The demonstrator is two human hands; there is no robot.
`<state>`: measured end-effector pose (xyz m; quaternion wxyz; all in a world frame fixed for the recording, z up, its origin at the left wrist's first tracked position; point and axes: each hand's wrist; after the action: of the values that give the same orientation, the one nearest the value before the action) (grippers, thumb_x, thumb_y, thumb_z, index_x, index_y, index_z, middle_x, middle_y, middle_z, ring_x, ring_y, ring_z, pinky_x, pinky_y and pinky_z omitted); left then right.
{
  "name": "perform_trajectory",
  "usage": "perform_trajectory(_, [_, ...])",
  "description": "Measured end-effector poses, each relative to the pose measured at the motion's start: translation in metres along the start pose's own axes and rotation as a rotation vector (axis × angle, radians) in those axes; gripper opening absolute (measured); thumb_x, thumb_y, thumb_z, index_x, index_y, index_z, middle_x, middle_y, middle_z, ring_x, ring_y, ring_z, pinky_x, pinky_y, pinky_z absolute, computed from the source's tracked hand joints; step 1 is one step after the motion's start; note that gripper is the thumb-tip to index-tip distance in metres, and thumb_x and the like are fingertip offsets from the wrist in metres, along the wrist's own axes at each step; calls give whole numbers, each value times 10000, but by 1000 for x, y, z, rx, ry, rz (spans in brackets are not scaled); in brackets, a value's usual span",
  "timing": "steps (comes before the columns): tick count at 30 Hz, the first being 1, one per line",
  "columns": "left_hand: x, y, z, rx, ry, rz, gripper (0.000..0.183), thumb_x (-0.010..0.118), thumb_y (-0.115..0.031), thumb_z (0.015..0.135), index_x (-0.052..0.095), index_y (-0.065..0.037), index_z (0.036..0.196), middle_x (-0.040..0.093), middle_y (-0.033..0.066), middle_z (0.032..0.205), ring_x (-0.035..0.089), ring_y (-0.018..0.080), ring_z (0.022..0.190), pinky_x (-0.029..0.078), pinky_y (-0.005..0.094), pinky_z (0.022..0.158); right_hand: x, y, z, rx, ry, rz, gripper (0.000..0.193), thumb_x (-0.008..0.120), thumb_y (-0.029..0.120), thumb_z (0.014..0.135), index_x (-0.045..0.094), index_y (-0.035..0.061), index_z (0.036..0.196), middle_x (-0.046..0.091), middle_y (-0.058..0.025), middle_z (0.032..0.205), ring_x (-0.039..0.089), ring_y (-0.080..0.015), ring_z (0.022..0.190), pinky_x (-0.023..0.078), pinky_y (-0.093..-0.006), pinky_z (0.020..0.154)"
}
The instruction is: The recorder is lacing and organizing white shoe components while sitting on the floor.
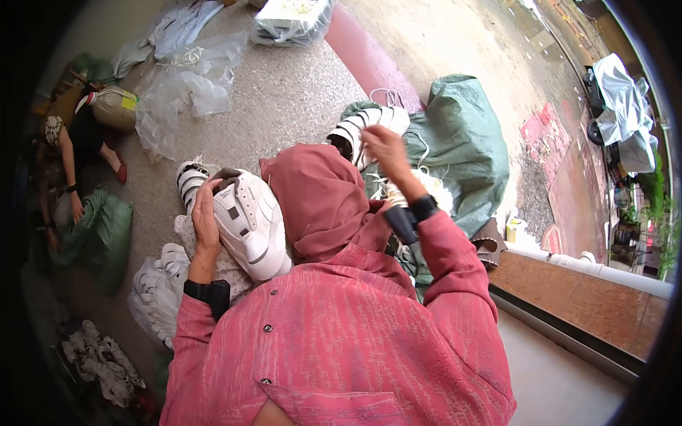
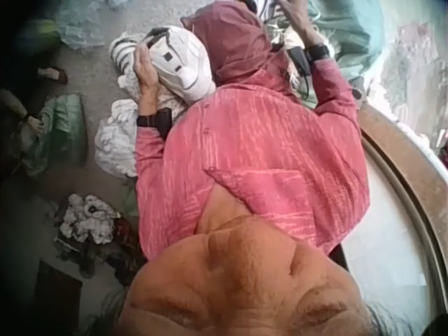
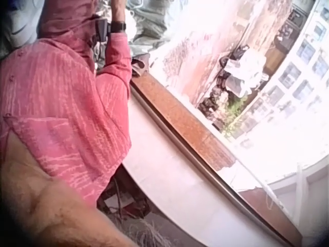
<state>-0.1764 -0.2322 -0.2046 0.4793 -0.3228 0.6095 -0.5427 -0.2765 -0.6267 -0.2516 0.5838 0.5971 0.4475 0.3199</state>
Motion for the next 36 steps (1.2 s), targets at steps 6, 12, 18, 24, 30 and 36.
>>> perform_trajectory(6, [1, -1, 4, -5, -1, 26, 424, 357, -294, 1053, 591, 43, 1160, 525, 154, 1296, 505, 223, 1202, 377, 343, 1048, -123, -127, -90, 605, -304, -284, 252, 637, 133, 843, 644, -25, 1041, 670, -81, 847, 658, -165, 638, 514, -281, 494])
perform_trajectory(12, [-2, 9, 4, -51, -15, 19, 405, 373, -275, 1042, 609, 31, 1163, 536, 149, 1324, 479, 242, 1243, 317, 348, 1087, -116, -172, -131, 419, -390, -334, 246, 660, 133, 829, 638, 4, 1037, 652, -58, 896, 638, -151, 651, 488, -273, 522])
perform_trajectory(18, [1, 2, 4, -87, -8, -26, 402, 377, -283, 1040, 607, 27, 1154, 537, 143, 1317, 482, 241, 1237, 323, 349, 1083, -90, -174, -118, 181, -65, -972, 150, 700, 180, 811, 693, 82, 925, 611, -89, 873, 620, -220, 756, 486, -342, 694])
perform_trajectory(24, [-1, 0, 4, -63, 3, 8, 408, 377, -291, 1043, 603, 28, 1162, 497, 160, 1339, 463, 251, 1256, 324, 351, 1083, -102, -147, -74, 309, -395, -428, 128, 661, 155, 860, 675, 35, 817, 671, -67, 812, 626, -161, 717, 488, -298, 682])
perform_trajectory(30, [-5, 10, 4, -63, 16, 21, 410, 382, -294, 1044, 593, 28, 1186, 522, 148, 1341, 460, 239, 1264, 307, 337, 1091, -113, 29, -24, 2, -376, -7, 138, 635, 141, 899, 636, 3, 901, 656, -53, 773, 582, -108, 655, 457, -250, 620])
perform_trajectory(36, [-2, -26, 6, -70, 58, -46, 343, 499, -225, 997, 571, 17, 1228, 489, 153, 1381, 402, 252, 1326, 270, 354, 1118, -50, 200, -60, -197, 51, 144, 121, 648, 106, 905, 626, -13, 906, 642, -54, 762, 586, -101, 662, 465, -247, 632])
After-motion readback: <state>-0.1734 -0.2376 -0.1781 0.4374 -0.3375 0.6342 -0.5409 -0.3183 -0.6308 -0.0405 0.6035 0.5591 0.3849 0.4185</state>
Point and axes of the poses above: each hand's wrist, its own z-axis towards the middle knuckle, its own x-axis out of the palm, y = z × x
